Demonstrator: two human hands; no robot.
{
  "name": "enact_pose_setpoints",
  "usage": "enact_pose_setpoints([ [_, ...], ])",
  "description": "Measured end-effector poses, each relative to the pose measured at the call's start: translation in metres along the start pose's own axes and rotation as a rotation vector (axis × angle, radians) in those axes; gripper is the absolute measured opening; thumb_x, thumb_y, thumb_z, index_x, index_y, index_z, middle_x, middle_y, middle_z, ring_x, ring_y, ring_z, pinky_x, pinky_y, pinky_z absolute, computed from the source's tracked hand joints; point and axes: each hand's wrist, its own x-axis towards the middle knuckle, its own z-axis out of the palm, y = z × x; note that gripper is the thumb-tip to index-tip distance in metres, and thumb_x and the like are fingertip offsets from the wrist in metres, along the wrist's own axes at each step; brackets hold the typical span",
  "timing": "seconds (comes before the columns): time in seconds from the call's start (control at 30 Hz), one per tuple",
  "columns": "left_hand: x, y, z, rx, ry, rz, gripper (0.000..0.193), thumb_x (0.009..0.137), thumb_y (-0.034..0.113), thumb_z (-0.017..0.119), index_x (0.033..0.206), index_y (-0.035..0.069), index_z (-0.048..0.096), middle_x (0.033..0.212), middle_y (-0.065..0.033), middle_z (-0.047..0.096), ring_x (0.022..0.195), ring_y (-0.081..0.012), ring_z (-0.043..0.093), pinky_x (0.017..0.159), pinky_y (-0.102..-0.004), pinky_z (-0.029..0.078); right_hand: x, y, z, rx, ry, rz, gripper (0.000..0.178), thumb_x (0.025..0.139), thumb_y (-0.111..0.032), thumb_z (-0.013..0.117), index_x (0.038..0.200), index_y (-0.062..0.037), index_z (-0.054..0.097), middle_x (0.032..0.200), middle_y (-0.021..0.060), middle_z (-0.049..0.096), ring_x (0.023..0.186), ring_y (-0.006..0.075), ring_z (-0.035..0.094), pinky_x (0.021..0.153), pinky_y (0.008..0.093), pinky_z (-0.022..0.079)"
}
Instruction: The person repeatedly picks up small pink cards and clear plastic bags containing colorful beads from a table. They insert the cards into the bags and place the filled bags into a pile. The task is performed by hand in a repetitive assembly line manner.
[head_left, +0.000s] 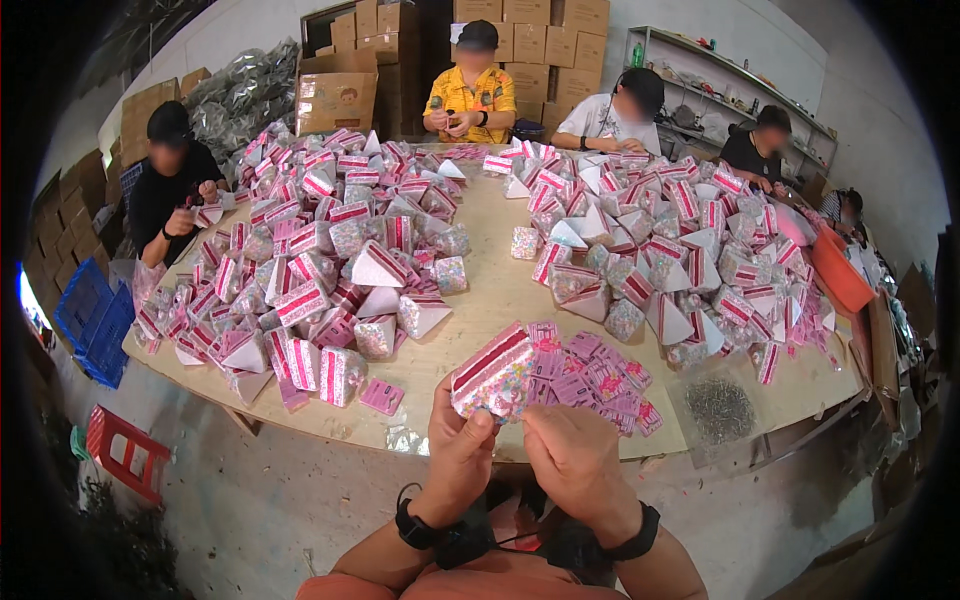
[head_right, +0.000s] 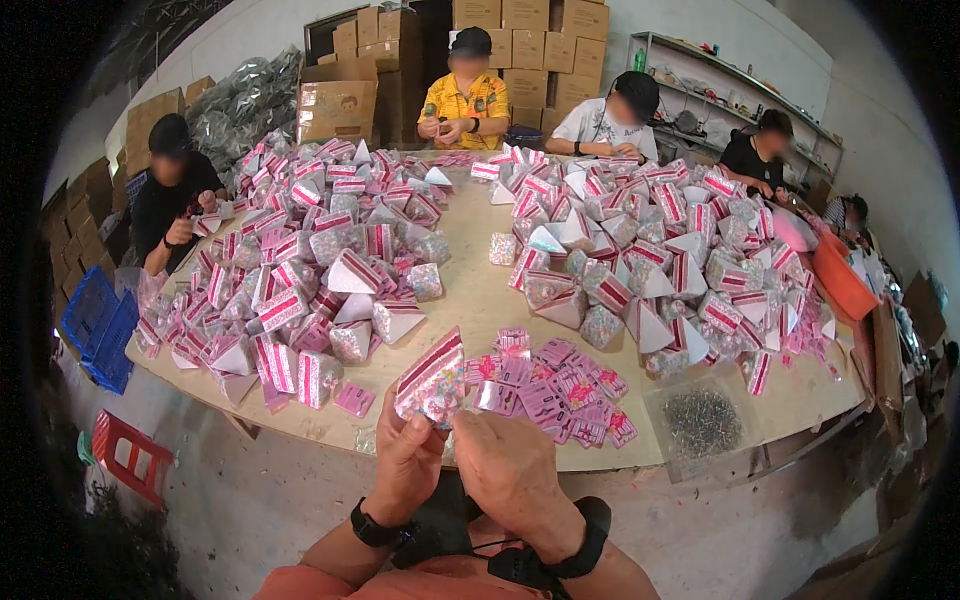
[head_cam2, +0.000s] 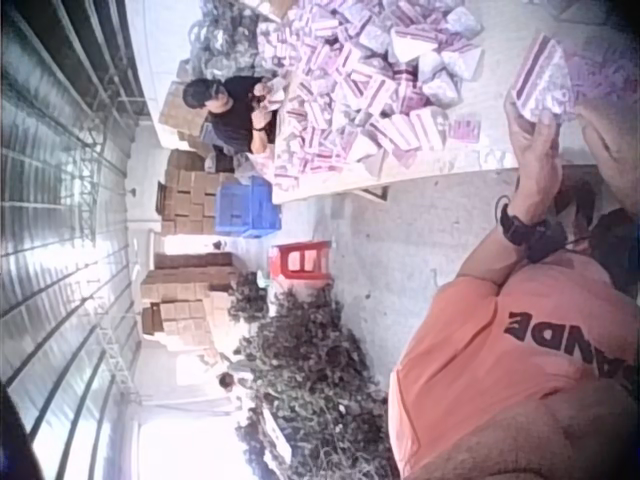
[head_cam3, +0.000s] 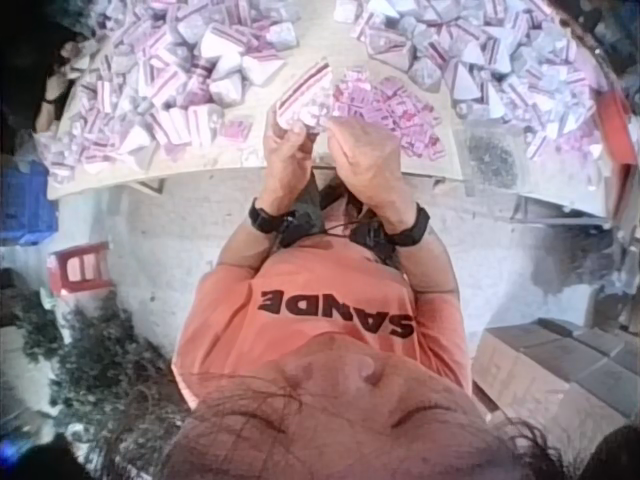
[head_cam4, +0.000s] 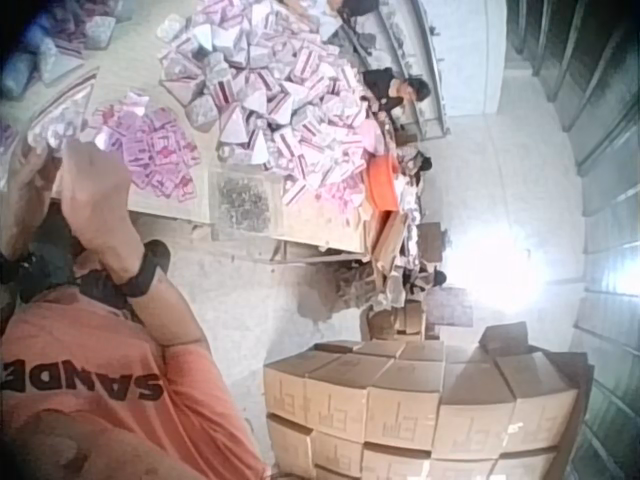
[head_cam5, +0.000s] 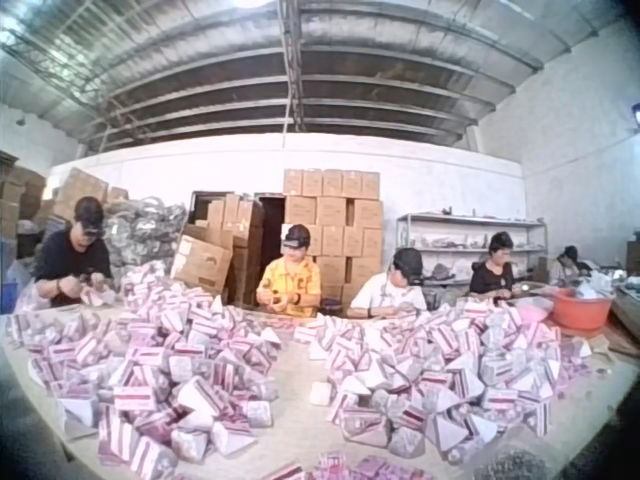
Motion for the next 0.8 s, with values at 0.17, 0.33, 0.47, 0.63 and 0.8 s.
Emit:
enact_pose_setpoints([
  [0.17,0.0,-0.003,-0.001,-0.002,-0.013,0.022,0.067,0.081,0.024,0.072,0.133,0.004,0.033,0.123,-0.0106,0.053,0.112,-0.0218,0.054,0.098,-0.0357,0.042,-0.002,0.004,0.002,0.0,0.005,-0.007,0.014,0.076,-0.002,0.062,0.09,-0.0014,0.06,0.065,0.0091,0.056,0.054,0.0277,0.056,0.048,0.0377,0.043],
  [0.33,-0.002,-0.003,0.001,-0.008,-0.005,0.001,0.07,0.081,0.02,0.072,0.134,0.004,0.03,0.122,-0.0107,0.053,0.111,-0.0214,0.054,0.097,-0.0351,0.043,-0.004,0.006,0.001,-0.002,0.0,0.007,0.013,0.077,-0.002,0.062,0.09,-0.0018,0.06,0.064,0.0092,0.055,0.055,0.0276,0.056,0.048,0.0378,0.043],
  [0.47,-0.002,-0.004,0.003,-0.01,-0.007,0.013,0.067,0.081,0.017,0.073,0.132,0.004,0.032,0.123,-0.0103,0.051,0.113,-0.0204,0.052,0.098,-0.0346,0.041,-0.005,0.006,0.0,-0.015,0.002,0.009,0.012,0.077,-0.003,0.062,0.089,-0.0021,0.059,0.064,0.0088,0.055,0.054,0.0272,0.056,0.048,0.0373,0.043],
  [0.63,-0.001,-0.008,0.0,0.042,-0.006,0.076,0.068,0.079,0.019,0.075,0.13,0.002,0.033,0.124,-0.0109,0.05,0.114,-0.0203,0.05,0.099,-0.0348,0.04,-0.005,0.002,-0.005,-0.004,-0.06,0.084,0.014,0.077,0.001,0.062,0.091,-0.0003,0.062,0.071,0.0136,0.061,0.061,0.0315,0.06,0.053,0.04,0.045],
  [0.8,0.0,-0.011,0.001,0.085,0.007,0.12,0.07,0.078,0.02,0.076,0.13,0.001,0.033,0.123,-0.0109,0.049,0.113,-0.0197,0.05,0.098,-0.0343,0.04,-0.006,0.007,0.0,-0.046,-0.003,0.015,0.011,0.077,-0.003,0.062,0.087,-0.0025,0.059,0.065,0.0084,0.056,0.054,0.0265,0.056,0.048,0.037,0.043],
])
